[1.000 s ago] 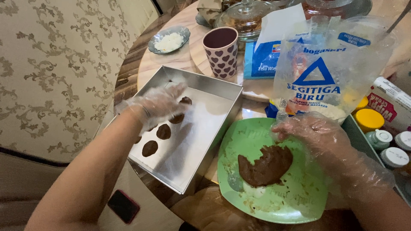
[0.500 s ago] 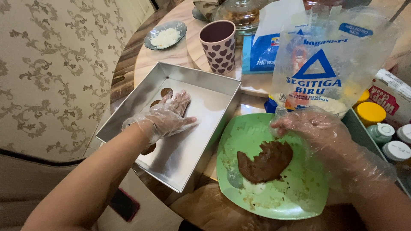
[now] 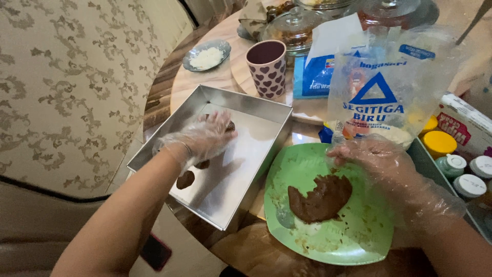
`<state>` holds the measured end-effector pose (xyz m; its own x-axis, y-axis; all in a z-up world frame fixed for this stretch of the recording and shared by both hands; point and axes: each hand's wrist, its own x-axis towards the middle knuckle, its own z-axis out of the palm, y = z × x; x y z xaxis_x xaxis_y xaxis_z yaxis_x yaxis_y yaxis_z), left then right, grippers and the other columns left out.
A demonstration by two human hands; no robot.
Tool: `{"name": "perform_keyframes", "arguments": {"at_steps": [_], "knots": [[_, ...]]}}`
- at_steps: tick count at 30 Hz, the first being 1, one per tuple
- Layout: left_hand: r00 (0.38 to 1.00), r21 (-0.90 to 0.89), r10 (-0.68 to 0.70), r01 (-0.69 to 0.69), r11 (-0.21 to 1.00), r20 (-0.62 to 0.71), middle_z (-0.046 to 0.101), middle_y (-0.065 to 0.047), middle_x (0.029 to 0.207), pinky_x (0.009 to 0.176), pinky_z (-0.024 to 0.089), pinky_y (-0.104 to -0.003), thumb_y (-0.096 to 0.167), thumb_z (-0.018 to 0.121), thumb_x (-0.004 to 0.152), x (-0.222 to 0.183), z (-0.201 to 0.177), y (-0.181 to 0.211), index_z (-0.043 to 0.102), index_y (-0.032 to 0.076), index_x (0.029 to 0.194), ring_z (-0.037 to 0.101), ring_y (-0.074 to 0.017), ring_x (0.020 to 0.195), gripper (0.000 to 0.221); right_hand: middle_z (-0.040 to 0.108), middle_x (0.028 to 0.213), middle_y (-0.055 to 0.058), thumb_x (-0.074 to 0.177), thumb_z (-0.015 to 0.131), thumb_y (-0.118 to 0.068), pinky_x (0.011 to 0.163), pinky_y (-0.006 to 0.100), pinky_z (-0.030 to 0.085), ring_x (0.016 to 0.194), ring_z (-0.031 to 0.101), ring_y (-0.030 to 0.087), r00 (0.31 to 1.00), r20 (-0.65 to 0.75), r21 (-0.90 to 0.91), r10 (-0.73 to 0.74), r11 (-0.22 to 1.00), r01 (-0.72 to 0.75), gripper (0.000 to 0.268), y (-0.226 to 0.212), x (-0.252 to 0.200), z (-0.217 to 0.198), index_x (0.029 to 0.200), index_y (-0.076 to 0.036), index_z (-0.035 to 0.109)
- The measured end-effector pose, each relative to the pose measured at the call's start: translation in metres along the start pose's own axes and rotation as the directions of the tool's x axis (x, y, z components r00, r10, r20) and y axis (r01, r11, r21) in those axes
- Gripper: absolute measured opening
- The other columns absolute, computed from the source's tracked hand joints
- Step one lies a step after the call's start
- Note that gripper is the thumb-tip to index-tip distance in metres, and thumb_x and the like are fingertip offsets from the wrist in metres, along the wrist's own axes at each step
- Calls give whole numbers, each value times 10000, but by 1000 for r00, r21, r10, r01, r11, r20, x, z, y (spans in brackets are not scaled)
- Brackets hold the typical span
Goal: Rolling chocolate cookie dough into small balls and arranging them on a baking tray
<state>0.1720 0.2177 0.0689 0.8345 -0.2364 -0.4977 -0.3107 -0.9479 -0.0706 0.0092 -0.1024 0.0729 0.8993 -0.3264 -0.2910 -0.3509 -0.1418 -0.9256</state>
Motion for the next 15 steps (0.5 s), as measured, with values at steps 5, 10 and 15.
{"name": "perform_keyframes", "arguments": {"at_steps": [5, 10, 15], "knots": [[937, -153, 234, -280, 948, -261, -106, -26, 1734, 1258, 6, -248, 207, 375, 1047, -18, 0, -58, 98, 232, 1650, 70, -151, 1596, 664, 825, 938, 71, 907, 720, -227, 1045, 296, 419, 1039, 693, 144, 999, 12, -83, -40, 996, 40, 204, -6, -9, 2, 967, -92, 861], [992, -898, -95, 121, 423, 89, 7, 153, 1763, 1275, 85, -393, 173, 752, 788, -85, -10, 9, 67, 332, 1659, -55, -99, 1612, 1120, 827, 945, 139, 908, 722, -215, 1003, 329, 469, 992, 725, 217, 999, 34, -46, 3, 999, -1, 221, -5, -5, 4, 979, -53, 855], [998, 8, 20, -21, 1000, 64, -108, 0, 1757, 1299, -2, -415, 727, 406, 926, -8, 53, -35, -43, 218, 1665, -93, -333, 1609, 1003, 826, 955, 118, 916, 706, -212, 1035, 299, 428, 1020, 713, 190, 999, 33, -48, 25, 999, -24, 226, -9, -13, 6, 979, -53, 853]]}}
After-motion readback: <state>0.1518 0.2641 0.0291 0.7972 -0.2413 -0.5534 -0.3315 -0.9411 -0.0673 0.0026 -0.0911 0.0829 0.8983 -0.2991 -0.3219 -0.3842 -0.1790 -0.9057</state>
